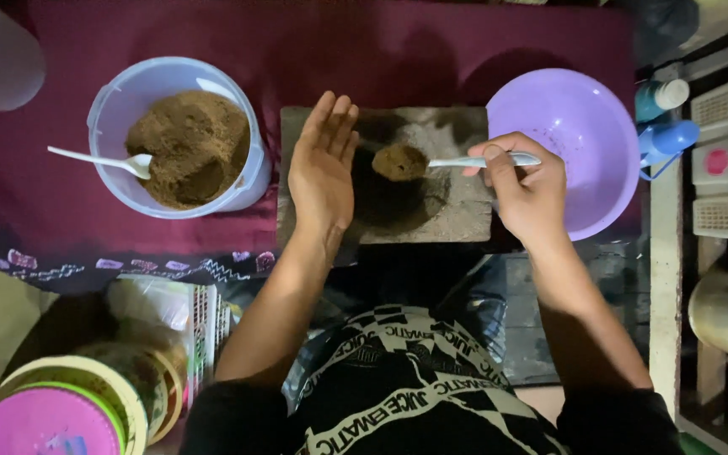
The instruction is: The person repeatedly scoops brown powder from a clear plastic container onto a stone grinding slab and grinds it with a spoon. They periodically scrape the ground powder back into the container and continue the cycle.
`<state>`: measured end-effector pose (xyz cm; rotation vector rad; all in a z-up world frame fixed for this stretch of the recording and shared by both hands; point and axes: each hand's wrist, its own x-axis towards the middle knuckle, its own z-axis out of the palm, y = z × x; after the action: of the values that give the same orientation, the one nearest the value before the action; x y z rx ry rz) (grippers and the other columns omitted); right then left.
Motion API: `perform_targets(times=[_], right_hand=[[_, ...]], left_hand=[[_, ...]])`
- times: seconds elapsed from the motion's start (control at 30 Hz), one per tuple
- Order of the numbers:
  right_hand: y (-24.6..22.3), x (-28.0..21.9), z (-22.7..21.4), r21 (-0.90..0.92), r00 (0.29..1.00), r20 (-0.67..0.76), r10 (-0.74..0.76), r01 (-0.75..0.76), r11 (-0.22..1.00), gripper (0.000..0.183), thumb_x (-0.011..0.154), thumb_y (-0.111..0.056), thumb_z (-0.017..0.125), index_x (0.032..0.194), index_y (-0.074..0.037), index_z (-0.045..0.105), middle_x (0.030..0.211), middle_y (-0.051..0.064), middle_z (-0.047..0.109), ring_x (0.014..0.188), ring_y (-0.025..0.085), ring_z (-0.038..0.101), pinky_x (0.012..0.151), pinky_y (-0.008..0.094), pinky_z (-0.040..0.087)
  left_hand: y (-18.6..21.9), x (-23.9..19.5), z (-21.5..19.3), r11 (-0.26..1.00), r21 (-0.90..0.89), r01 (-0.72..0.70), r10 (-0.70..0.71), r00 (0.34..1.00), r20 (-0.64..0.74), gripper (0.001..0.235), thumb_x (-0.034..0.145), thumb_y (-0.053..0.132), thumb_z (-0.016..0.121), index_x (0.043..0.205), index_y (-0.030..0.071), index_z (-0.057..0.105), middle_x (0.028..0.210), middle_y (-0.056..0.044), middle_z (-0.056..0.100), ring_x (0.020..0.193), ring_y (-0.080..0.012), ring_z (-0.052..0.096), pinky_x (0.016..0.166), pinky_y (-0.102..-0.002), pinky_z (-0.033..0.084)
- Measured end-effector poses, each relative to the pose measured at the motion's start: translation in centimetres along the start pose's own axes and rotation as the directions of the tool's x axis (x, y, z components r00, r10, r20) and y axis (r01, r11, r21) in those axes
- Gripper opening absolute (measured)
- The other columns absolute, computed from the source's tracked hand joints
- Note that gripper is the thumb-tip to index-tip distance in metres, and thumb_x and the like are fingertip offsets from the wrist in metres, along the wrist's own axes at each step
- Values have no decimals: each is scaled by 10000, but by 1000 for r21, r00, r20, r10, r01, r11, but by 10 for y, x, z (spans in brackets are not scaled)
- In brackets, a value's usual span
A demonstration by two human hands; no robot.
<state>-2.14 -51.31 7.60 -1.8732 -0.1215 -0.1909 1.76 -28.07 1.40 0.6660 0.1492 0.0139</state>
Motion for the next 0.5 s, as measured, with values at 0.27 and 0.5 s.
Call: perform_targets(times=[0.27,0.5], right_hand=[[50,-4,13,-479,676,452,-582,735,481,134,1006,-26,721,1131,-26,768,1055,110,767,987,296,652,893,399,568],[65,-12,2,-532,719,454,-526,693,487,209,985,-47,717,1177,-92,787,1085,83,781,1064,290,638,853,410,528]], left_hand=[[-1,9,-19,960,243,138,-102,983,-156,562,930,229,447,1461,82,557,1468,-115,620,1252,-199,610,1002,-370,422],[0,6,-17,965,229,129,-98,985,-140,534,945,215,446,1446,76,569,1475,-144,601,1247,-214,603,983,-375,442]])
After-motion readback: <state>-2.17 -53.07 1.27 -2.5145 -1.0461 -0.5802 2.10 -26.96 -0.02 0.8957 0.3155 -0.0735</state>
